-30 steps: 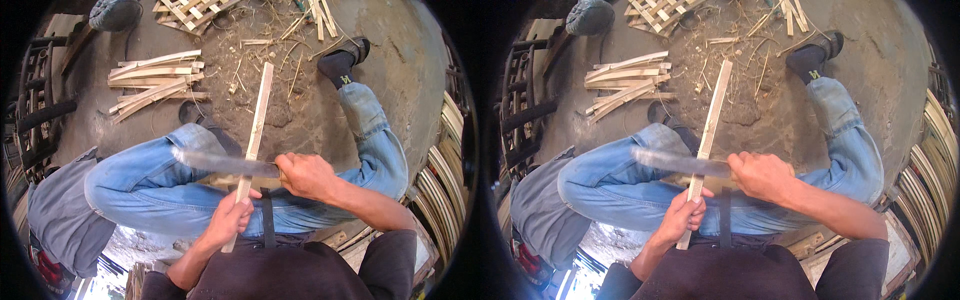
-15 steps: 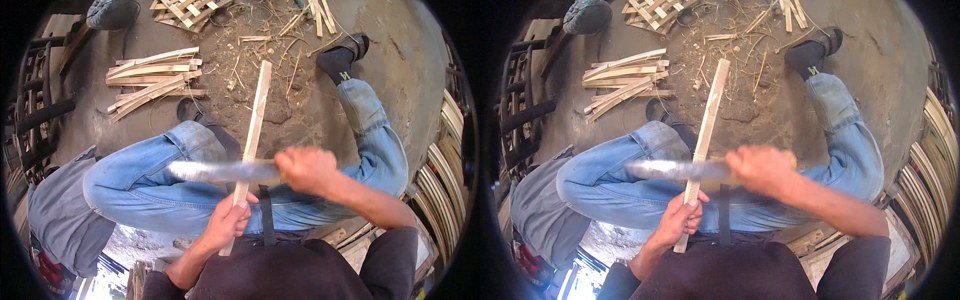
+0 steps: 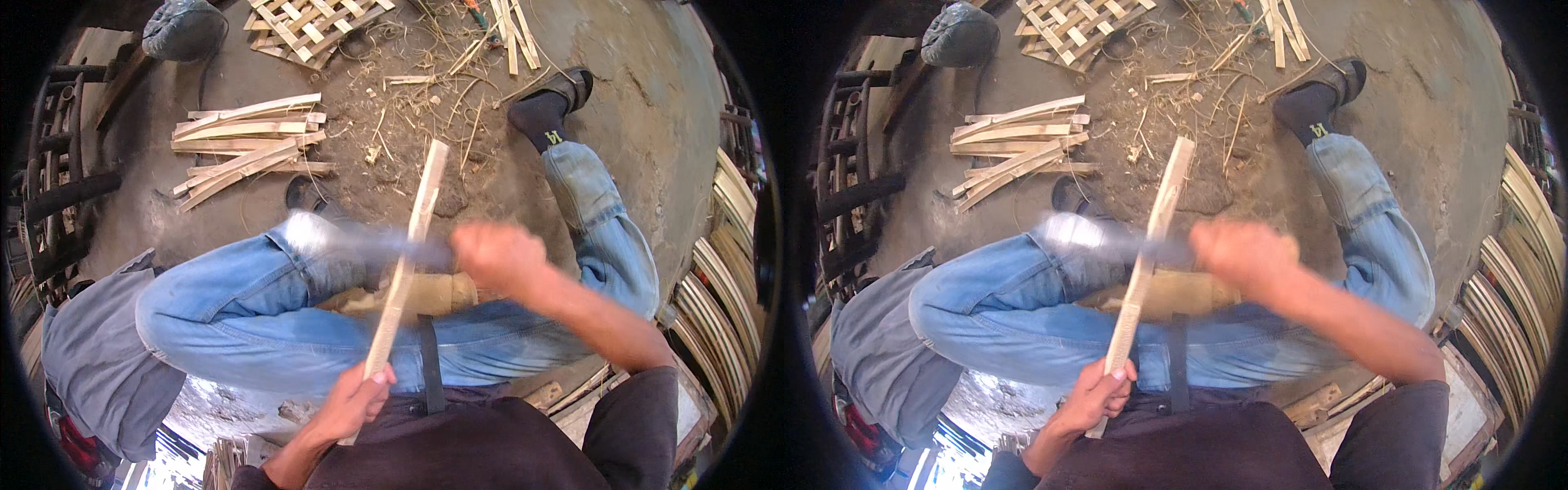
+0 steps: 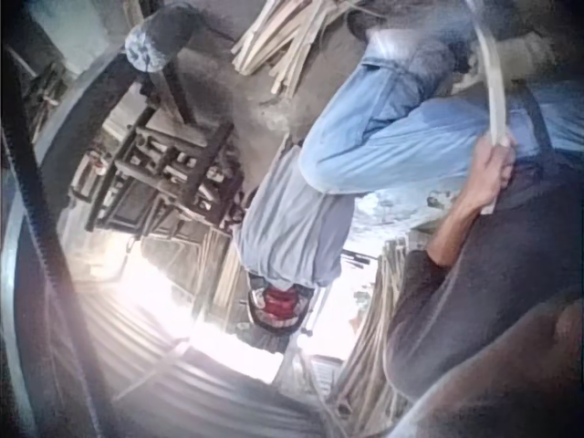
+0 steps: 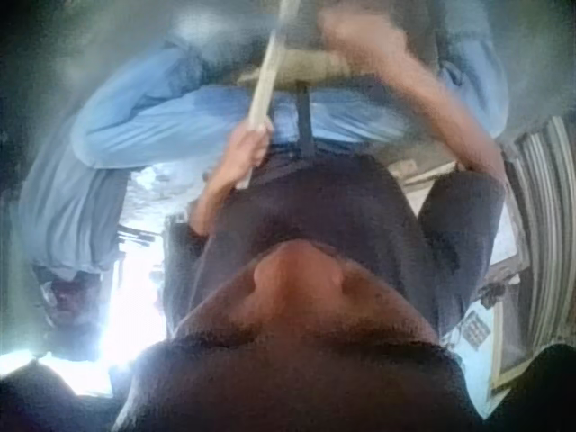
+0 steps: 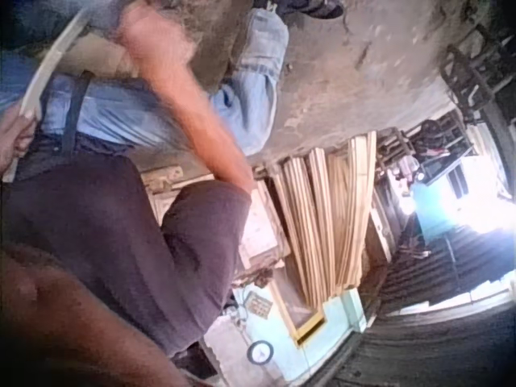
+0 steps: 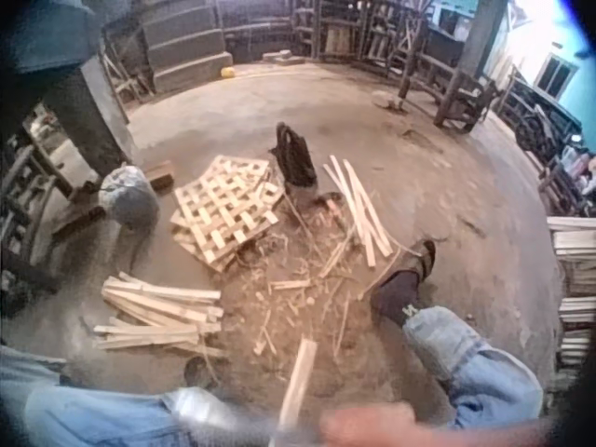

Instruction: The person sits on the floor and uses a curved knife to shave and shape a thin wooden stick. They repeatedly hold the stick against their leg and scrape it with the knife, then inspect the stick by holding it up and turning it.

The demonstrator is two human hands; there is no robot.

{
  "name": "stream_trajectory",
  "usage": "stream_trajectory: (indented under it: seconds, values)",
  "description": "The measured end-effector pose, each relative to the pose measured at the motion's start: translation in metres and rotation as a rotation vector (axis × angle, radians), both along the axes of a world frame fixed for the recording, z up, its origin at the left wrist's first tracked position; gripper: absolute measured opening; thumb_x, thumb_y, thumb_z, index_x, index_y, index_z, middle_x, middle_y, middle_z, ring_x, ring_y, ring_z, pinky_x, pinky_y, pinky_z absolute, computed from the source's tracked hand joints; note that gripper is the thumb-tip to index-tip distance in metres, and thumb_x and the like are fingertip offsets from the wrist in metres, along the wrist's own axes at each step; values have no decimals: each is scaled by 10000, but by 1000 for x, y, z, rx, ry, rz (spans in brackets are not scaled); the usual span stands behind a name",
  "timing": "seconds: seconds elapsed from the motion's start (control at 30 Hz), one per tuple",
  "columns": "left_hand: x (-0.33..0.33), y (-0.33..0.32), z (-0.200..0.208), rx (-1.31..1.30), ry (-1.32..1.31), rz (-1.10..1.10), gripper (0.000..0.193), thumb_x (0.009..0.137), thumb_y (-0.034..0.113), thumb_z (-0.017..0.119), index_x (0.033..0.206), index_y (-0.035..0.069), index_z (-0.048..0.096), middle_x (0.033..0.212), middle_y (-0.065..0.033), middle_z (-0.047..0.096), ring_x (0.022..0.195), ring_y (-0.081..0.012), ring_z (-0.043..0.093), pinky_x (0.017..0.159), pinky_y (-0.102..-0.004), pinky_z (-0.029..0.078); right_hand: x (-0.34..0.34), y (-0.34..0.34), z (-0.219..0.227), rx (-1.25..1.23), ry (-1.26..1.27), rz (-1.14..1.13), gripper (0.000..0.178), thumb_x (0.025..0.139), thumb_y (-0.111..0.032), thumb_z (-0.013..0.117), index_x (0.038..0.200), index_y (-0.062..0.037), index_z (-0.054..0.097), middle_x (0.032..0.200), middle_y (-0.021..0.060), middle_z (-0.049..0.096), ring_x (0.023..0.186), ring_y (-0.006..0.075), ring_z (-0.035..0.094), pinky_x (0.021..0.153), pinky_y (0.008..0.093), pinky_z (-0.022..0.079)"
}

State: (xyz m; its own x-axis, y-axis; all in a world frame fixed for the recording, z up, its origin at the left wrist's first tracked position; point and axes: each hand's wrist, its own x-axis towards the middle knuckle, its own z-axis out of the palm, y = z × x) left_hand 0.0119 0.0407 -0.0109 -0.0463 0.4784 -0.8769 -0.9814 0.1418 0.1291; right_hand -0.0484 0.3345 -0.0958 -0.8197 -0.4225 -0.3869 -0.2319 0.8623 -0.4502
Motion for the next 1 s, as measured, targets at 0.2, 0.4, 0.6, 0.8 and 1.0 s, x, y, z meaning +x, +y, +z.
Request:
stream_trajectory:
  seconds: [0.2, 0.4, 0.6, 0.8, 1.0]
  values:
    - [0, -7, -12, 28, -28, 61, 194, 1039, 289, 442, 1012, 102, 486, 698, 66, 339, 553, -42, 289, 460, -208, 235, 1, -24, -1, 10, -67, 72, 138, 890, -179, 536, 936, -50, 516, 824, 180, 655, 752, 359, 693, 611, 484, 567]
    - [0, -33, 10, 6, 17, 97, 261, 1016, 353, 488, 1003, 92, 489, 686, 66, 329, 551, -45, 296, 463, -205, 240, -41, 75, -54, 173, 90, -378, 240, 795, -178, 661, 942, -47, 524, 736, 192, 636, 742, 382, 668, 600, 486, 528]
    - [-8, -29, 10, -19, -48, 213, 390, 1029, 430, 407, 1031, 53, 506, 651, 57, 326, 512, -42, 301, 435, -206, 247, -31, -4, -43, -55, 176, -187, 209, 806, -171, 623, 904, -47, 486, 756, 198, 641, 702, 390, 662, 586, 498, 535]
    - [-21, -26, 6, -85, -47, 241, 428, 1034, 458, 370, 1000, 55, 510, 643, 48, 337, 480, -40, 292, 410, -211, 257, 18, -55, 11, -171, -179, -18, 164, 849, -188, 571, 905, -46, 511, 799, 193, 661, 681, 373, 683, 566, 490, 545]
    - [-19, -16, 0, -128, -55, 248, 385, 1040, 433, 366, 959, 79, 496, 640, 42, 342, 477, -45, 293, 406, -210, 257, 30, -49, 16, -311, -42, 149, 259, 827, -299, 636, 887, -73, 524, 732, 117, 602, 694, 297, 686, 537, 428, 545]
